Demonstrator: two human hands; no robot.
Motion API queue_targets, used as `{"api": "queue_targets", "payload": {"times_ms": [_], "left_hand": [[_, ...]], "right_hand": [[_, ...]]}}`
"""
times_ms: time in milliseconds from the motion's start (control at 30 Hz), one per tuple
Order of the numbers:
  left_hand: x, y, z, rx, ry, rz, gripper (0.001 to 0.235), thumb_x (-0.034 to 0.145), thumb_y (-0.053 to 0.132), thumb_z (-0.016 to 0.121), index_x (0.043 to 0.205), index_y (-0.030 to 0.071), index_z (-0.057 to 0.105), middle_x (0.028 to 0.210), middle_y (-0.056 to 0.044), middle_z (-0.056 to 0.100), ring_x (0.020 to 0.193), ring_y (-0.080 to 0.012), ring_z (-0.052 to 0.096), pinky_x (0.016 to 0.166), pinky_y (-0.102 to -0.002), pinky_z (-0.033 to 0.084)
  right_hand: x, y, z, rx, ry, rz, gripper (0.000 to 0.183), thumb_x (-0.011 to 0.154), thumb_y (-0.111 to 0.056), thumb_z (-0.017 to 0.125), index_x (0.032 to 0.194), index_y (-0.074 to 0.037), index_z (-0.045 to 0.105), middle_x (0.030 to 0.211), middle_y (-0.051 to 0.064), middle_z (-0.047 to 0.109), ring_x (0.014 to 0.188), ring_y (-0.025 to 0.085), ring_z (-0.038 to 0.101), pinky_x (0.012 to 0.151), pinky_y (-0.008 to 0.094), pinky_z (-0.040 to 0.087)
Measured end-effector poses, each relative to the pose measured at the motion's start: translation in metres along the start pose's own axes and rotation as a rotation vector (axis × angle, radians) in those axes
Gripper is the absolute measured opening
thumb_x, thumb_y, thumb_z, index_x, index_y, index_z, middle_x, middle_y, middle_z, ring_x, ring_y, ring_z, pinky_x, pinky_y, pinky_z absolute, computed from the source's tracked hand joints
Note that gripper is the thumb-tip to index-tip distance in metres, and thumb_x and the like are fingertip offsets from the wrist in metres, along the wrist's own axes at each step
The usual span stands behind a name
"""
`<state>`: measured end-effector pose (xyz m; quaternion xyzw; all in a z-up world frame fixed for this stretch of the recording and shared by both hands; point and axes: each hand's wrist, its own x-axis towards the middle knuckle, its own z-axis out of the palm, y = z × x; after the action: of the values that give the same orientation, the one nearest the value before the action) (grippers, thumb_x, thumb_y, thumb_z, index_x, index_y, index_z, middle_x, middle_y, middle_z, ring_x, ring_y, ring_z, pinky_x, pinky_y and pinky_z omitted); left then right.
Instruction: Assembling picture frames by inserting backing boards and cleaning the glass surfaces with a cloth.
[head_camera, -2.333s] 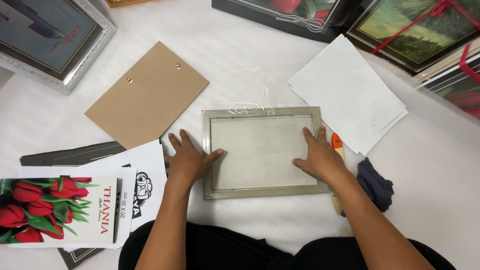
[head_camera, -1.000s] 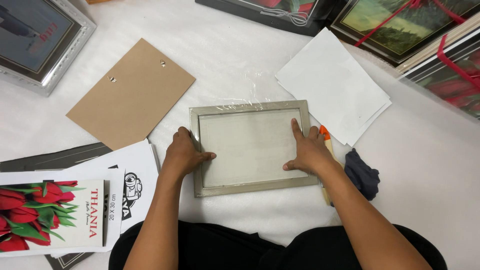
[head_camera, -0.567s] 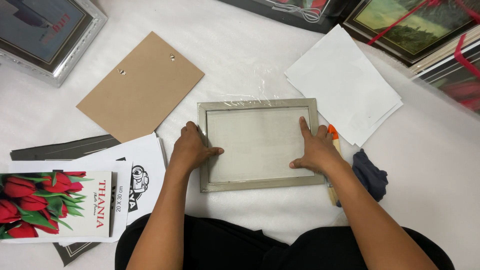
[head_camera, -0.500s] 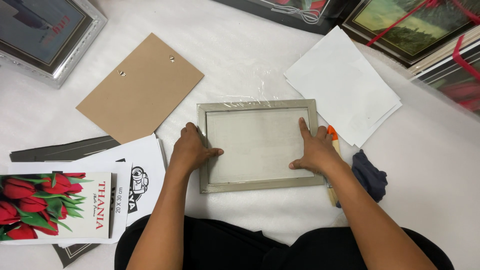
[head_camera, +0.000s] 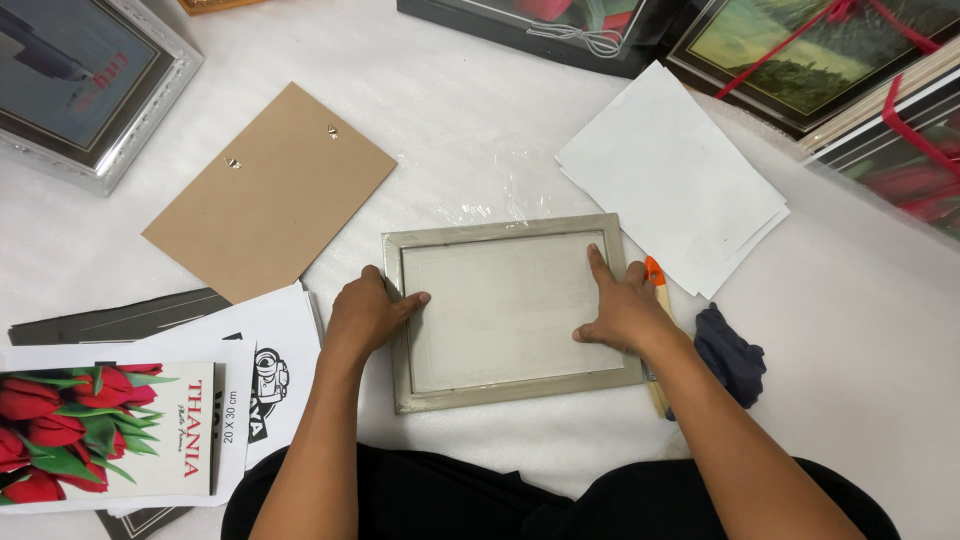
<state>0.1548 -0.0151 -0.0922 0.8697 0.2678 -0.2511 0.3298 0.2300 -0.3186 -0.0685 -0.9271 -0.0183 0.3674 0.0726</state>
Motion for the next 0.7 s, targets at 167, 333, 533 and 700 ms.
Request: {"api": "queue_targets", "payload": {"times_ms": [167, 333, 533, 700], "left_hand": [[-0.0002, -0.0006, 0.0006, 0.005, -0.004, -0.002, 0.070, 0.086, 0.049, 0.076, 0.121, -0.009, 0.059, 0.115, -0.033, 0.069, 0.113, -0.0481, 0.067, 0.089, -0.055, 0.057], [0.0003, -0.0011, 0.0002, 0.006, -0.002, -0.008, 0.070, 0.086, 0.050, 0.076, 0.122, -0.007, 0.059, 0.115, -0.031, 0.069, 0.114, -0.0469, 0.067, 0.090, -0.054, 0.057], [-0.0033, 0.0019, -0.0022, -0.022, -0.008, -0.011, 0.070, 0.085, 0.048, 0.077, 0.122, -0.008, 0.059, 0.116, -0.032, 0.068, 0.114, -0.0482, 0.066, 0.091, -0.055, 0.056], [-0.0030, 0.0014, -0.0012, -0.028, 0.000, -0.013, 0.068, 0.086, 0.047, 0.077, 0.122, -0.009, 0.059, 0.115, -0.032, 0.069, 0.114, -0.0470, 0.067, 0.091, -0.054, 0.057]], "right_hand": [[-0.0012, -0.0017, 0.0001, -0.013, 0.001, 0.011, 0.118, 0.074, -0.023, 0.092, 0.166, -0.018, 0.019, 0.139, 0.038, 0.040, 0.134, 0.057, 0.045, 0.106, 0.058, 0.049], [-0.0003, -0.0022, 0.0012, -0.009, 0.004, 0.003, 0.116, 0.074, -0.023, 0.091, 0.165, -0.017, 0.020, 0.138, 0.038, 0.041, 0.133, 0.057, 0.046, 0.105, 0.058, 0.049], [0.0003, -0.0020, 0.0018, -0.011, 0.012, 0.007, 0.117, 0.073, -0.024, 0.092, 0.165, -0.017, 0.021, 0.139, 0.039, 0.041, 0.134, 0.057, 0.046, 0.106, 0.058, 0.048], [-0.0018, -0.0024, 0.0014, -0.016, 0.012, 0.003, 0.118, 0.073, -0.026, 0.093, 0.166, -0.018, 0.021, 0.139, 0.039, 0.040, 0.133, 0.057, 0.046, 0.106, 0.058, 0.048]]}}
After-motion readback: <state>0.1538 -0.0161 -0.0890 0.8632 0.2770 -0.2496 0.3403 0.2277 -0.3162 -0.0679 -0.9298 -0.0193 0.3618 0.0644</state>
